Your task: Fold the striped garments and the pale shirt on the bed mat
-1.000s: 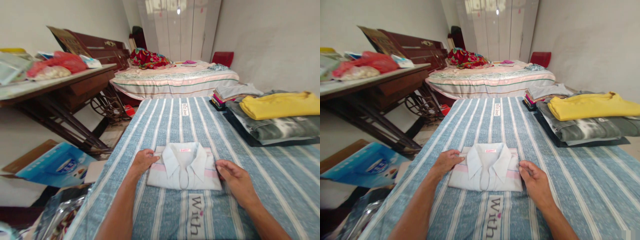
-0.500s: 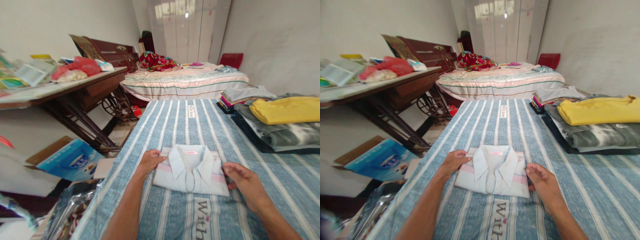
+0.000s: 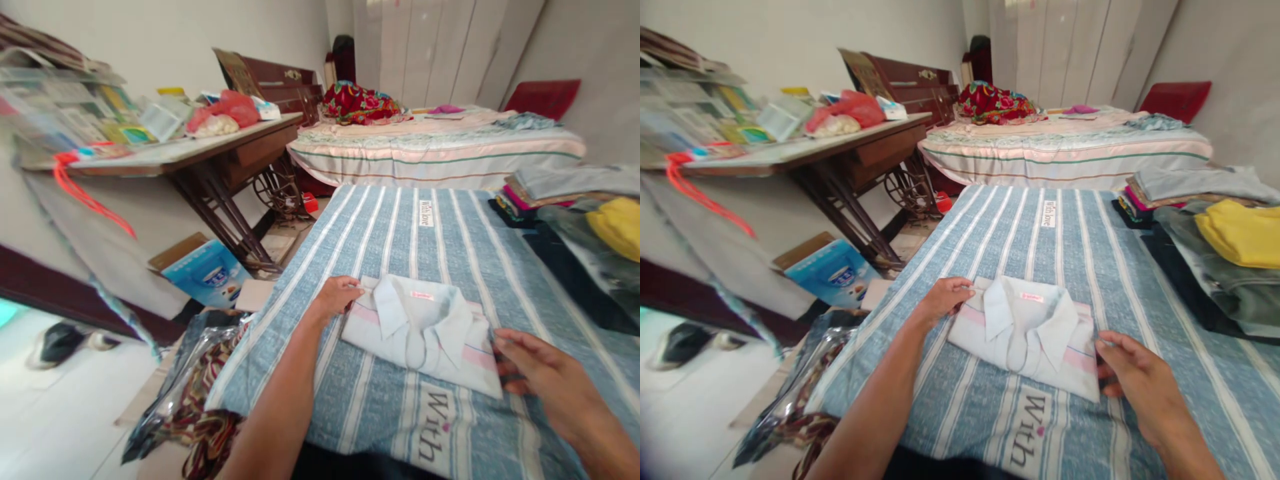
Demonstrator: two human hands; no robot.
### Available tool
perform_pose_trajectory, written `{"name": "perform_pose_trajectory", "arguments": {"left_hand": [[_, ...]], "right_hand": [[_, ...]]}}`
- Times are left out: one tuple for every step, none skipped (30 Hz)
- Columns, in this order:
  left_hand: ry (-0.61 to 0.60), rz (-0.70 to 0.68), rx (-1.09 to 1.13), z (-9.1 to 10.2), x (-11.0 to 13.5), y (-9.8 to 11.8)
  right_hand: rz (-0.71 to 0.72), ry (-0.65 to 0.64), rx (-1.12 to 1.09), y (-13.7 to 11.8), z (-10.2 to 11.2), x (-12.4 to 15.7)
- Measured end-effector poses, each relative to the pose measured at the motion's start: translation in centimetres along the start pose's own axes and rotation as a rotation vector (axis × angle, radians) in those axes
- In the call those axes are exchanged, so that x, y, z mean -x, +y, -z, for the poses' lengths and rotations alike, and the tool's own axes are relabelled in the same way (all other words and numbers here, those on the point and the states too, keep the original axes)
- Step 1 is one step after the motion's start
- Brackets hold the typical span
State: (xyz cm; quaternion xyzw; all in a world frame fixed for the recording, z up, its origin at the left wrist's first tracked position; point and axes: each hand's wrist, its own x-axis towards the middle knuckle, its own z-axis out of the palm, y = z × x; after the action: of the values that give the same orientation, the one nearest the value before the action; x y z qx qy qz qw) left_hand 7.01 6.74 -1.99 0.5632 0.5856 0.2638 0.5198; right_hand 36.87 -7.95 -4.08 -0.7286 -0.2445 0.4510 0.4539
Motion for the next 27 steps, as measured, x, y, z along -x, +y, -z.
{"name": "perform_pose_trajectory", "arguments": {"left_hand": [[0.004, 0.010, -0.011, 0.0, 0.1, 0.0], [0.008, 0.020, -0.027, 0.1, 0.1, 0.0], [0.010, 0.027, -0.042, 0.1, 0.2, 0.0], [0.013, 0.031, -0.054, 0.1, 0.3, 0.0], [0.016, 0.032, -0.062, 0.1, 0.3, 0.0], [0.019, 0.033, -0.067, 0.1, 0.3, 0.0], [0.021, 0.033, -0.072, 0.1, 0.4, 0.0], [0.023, 0.036, -0.078, 0.1, 0.3, -0.1], [0.024, 0.039, -0.088, 0.1, 0.3, -0.2], [0.025, 0.043, -0.100, 0.1, 0.2, -0.3], [0.028, 0.047, -0.113, 0.0, 0.1, -0.4], [0.031, 0.050, -0.126, 0.0, 0.1, -0.5], [0.036, 0.053, -0.138, 0.0, 0.0, -0.6], [0.041, 0.055, -0.149, -0.1, -0.1, -0.6], [0.046, 0.056, -0.160, -0.1, -0.1, -0.7], [0.052, 0.057, -0.170, -0.1, -0.1, -0.7], [0.058, 0.057, -0.180, -0.2, -0.1, -0.6], [0.063, 0.058, -0.189, -0.2, -0.1, -0.6], [0.066, 0.058, -0.197, -0.2, -0.1, -0.5], [0.067, 0.058, -0.204, -0.2, 0.0, -0.4], [0.066, 0.057, -0.209, -0.2, 0.1, -0.3], [0.065, 0.057, -0.213, -0.2, 0.1, -0.1], [0.065, 0.057, -0.216, -0.2, 0.2, 0.0], [0.066, 0.059, -0.218, -0.1, 0.2, 0.2], [0.068, 0.062, -0.219, -0.1, 0.2, 0.3], [0.070, 0.065, -0.219, -0.1, 0.3, 0.5], [0.070, 0.067, -0.220, -0.1, 0.3, 0.6]], "right_hand": [[-0.007, 0.000, 0.013, 0.0, 0.1, 0.0], [-0.013, -0.002, 0.024, 0.0, 0.2, 0.0], [-0.020, -0.006, 0.031, 0.0, 0.2, -0.1], [-0.028, -0.011, 0.036, 0.0, 0.3, -0.1], [-0.040, -0.015, 0.038, 0.0, 0.3, -0.1], [-0.057, -0.017, 0.040, 0.0, 0.3, -0.2], [-0.073, -0.020, 0.042, -0.1, 0.3, -0.2], [-0.086, -0.027, 0.045, -0.1, 0.4, -0.1], [-0.096, -0.032, 0.048, -0.2, 0.4, -0.1], [-0.104, -0.041, 0.052, -0.2, 0.4, -0.1], [-0.108, -0.054, 0.056, -0.3, 0.4, 0.0], [-0.111, -0.066, 0.061, -0.3, 0.5, 0.0], [-0.112, -0.072, 0.066, -0.4, 0.5, 0.0], [-0.115, -0.076, 0.072, -0.4, 0.5, -0.1], [-0.115, -0.079, 0.076, -0.4, 0.4, -0.1], [-0.111, -0.079, 0.079, -0.4, 0.4, -0.3], [-0.106, -0.073, 0.084, -0.3, 0.3, -0.4], [-0.099, -0.074, 0.091, -0.2, 0.3, -0.5], [-0.091, -0.082, 0.097, -0.2, 0.2, -0.6], [-0.084, -0.090, 0.097, -0.1, 0.1, -0.7], [-0.079, -0.098, 0.091, -0.1, 0.1, -0.8], [-0.078, -0.108, 0.074, -0.1, 0.0, -0.9], [-0.078, -0.119, 0.049, -0.1, -0.1, -0.9], [-0.079, -0.124, 0.019, -0.2, -0.3, -0.9], [-0.082, -0.132, -0.011, -0.3, -0.4, -0.8], [-0.083, -0.149, -0.037, -0.4, -0.5, -0.8], [-0.083, -0.171, -0.057, -0.5, -0.6, -0.8]]}}
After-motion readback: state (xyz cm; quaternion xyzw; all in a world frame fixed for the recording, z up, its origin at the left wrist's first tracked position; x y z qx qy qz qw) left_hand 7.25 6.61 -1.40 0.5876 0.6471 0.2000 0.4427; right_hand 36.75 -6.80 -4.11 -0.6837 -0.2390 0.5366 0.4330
